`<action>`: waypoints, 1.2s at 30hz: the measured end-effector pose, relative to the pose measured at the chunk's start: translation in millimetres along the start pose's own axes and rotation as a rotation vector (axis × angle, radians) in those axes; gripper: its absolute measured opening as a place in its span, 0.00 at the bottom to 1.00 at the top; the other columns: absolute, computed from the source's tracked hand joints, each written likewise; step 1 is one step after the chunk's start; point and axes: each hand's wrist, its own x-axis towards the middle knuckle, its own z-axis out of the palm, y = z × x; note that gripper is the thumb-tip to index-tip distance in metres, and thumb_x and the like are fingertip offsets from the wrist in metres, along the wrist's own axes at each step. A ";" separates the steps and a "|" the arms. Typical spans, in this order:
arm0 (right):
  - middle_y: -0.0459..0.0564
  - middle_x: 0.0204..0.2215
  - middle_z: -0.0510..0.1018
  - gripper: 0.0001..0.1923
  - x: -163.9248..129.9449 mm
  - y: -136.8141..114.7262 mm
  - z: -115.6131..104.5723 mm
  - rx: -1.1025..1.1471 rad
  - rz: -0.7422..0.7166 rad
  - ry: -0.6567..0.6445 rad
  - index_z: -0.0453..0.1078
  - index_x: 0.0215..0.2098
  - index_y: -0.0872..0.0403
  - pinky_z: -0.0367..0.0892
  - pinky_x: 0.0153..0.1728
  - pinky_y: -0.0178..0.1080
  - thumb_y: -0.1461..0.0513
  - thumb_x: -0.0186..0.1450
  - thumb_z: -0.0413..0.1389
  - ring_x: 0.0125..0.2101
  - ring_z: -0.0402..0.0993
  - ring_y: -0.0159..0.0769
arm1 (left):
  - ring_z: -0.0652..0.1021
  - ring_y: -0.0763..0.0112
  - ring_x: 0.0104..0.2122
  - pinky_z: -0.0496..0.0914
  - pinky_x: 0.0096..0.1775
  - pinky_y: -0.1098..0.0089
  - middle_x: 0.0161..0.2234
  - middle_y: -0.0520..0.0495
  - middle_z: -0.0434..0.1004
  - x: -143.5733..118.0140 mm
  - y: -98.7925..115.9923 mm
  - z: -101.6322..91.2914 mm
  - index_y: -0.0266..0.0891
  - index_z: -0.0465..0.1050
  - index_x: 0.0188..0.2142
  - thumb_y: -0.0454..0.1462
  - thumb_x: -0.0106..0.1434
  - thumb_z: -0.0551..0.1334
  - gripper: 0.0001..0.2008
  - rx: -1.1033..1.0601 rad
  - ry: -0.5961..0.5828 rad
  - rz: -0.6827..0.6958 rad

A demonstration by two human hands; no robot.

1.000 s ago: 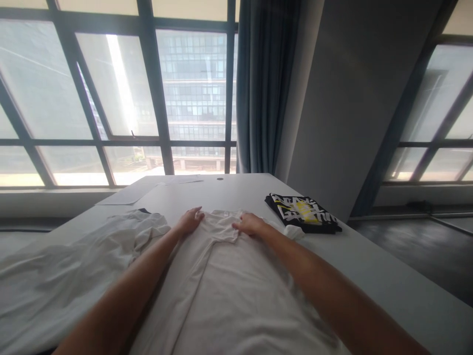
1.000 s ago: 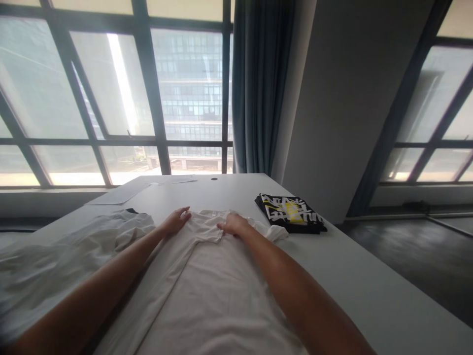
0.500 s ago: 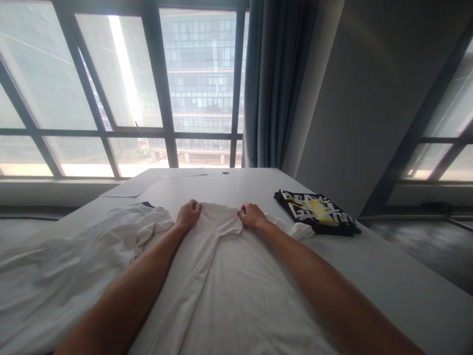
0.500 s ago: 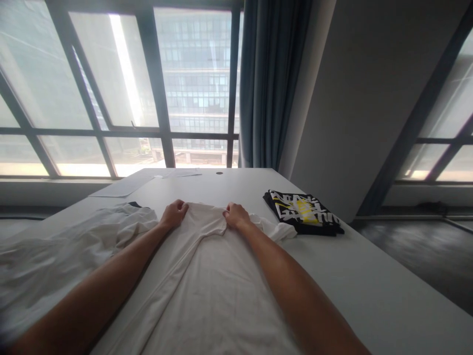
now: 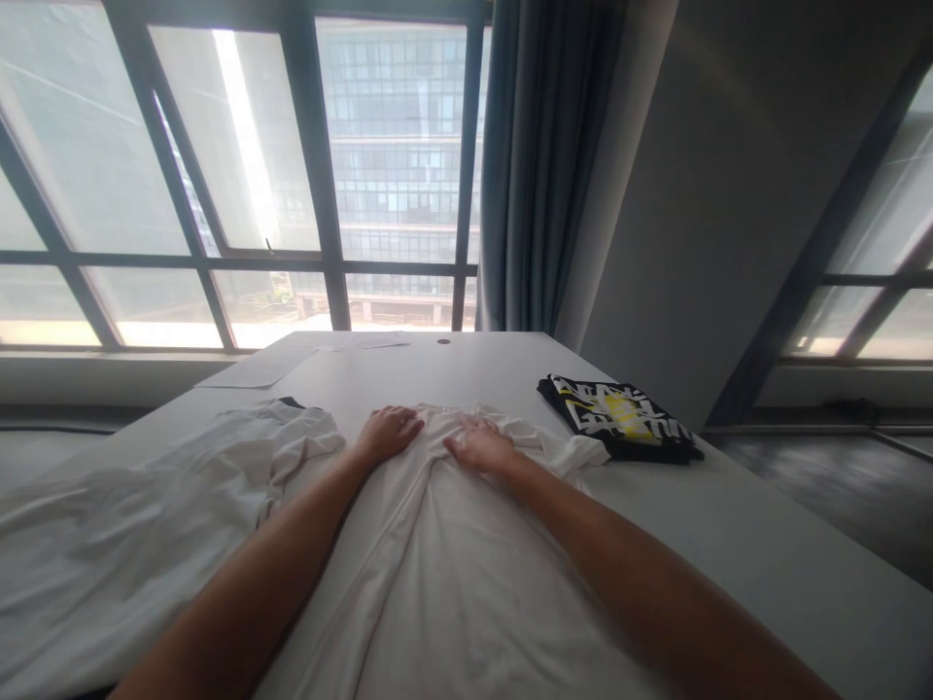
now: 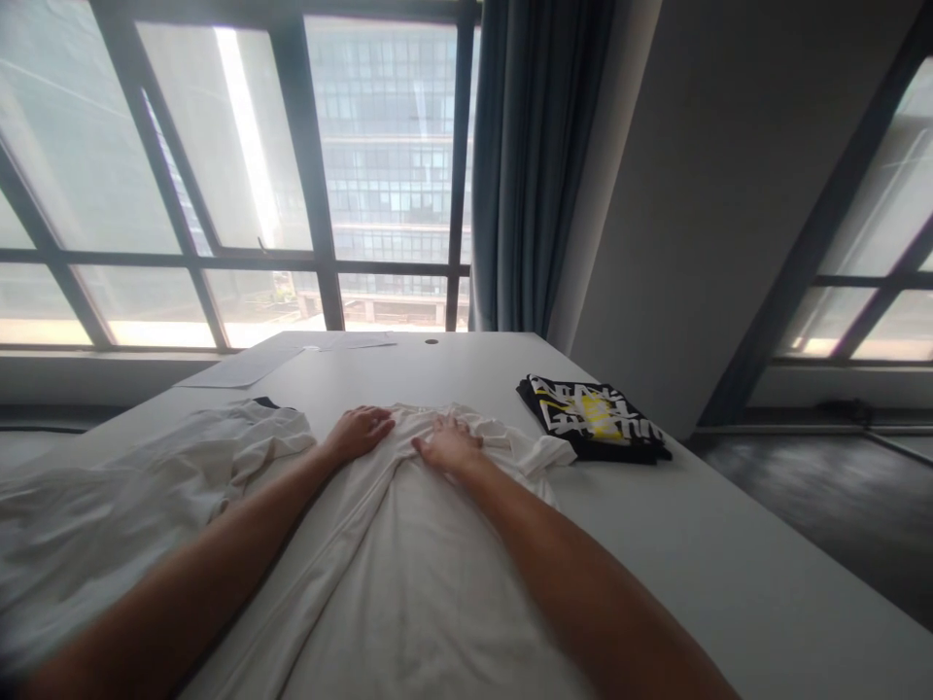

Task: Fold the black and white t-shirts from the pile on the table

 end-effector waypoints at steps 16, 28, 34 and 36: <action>0.55 0.71 0.37 0.41 28.1 29.0 3.0 -0.014 -0.158 -0.091 0.41 0.71 0.50 0.31 0.63 0.60 0.40 0.67 0.41 0.69 0.28 0.51 | 0.51 0.57 0.68 0.49 0.64 0.51 0.69 0.42 0.49 7.4 -7.3 5.4 0.41 0.57 0.65 0.59 0.63 0.50 0.38 0.065 -0.261 -0.109; 0.61 0.47 0.77 0.16 -5.4 133.3 -37.1 -0.348 0.054 0.254 0.75 0.46 0.57 0.63 0.48 0.44 0.57 0.65 0.54 0.48 0.72 0.48 | 0.65 0.54 0.62 0.51 0.63 0.49 0.64 0.43 0.62 5.7 -7.1 4.1 0.44 0.65 0.60 0.55 0.64 0.50 0.31 0.081 -0.120 -0.194; 0.62 0.41 0.80 0.13 12.3 132.0 -68.4 -0.080 0.163 0.299 0.77 0.42 0.58 0.66 0.43 0.38 0.61 0.63 0.54 0.45 0.76 0.46 | 0.61 0.55 0.64 0.50 0.63 0.47 0.66 0.44 0.58 4.9 -9.5 3.2 0.45 0.64 0.61 0.57 0.64 0.51 0.32 0.008 -0.150 -0.175; 0.61 0.38 0.81 0.13 22.7 128.0 -84.7 0.136 0.204 0.331 0.78 0.38 0.60 0.67 0.42 0.37 0.61 0.62 0.55 0.45 0.75 0.47 | 0.59 0.56 0.65 0.50 0.63 0.48 0.66 0.45 0.58 4.7 -9.0 2.1 0.46 0.65 0.60 0.57 0.64 0.51 0.31 -0.017 -0.144 -0.178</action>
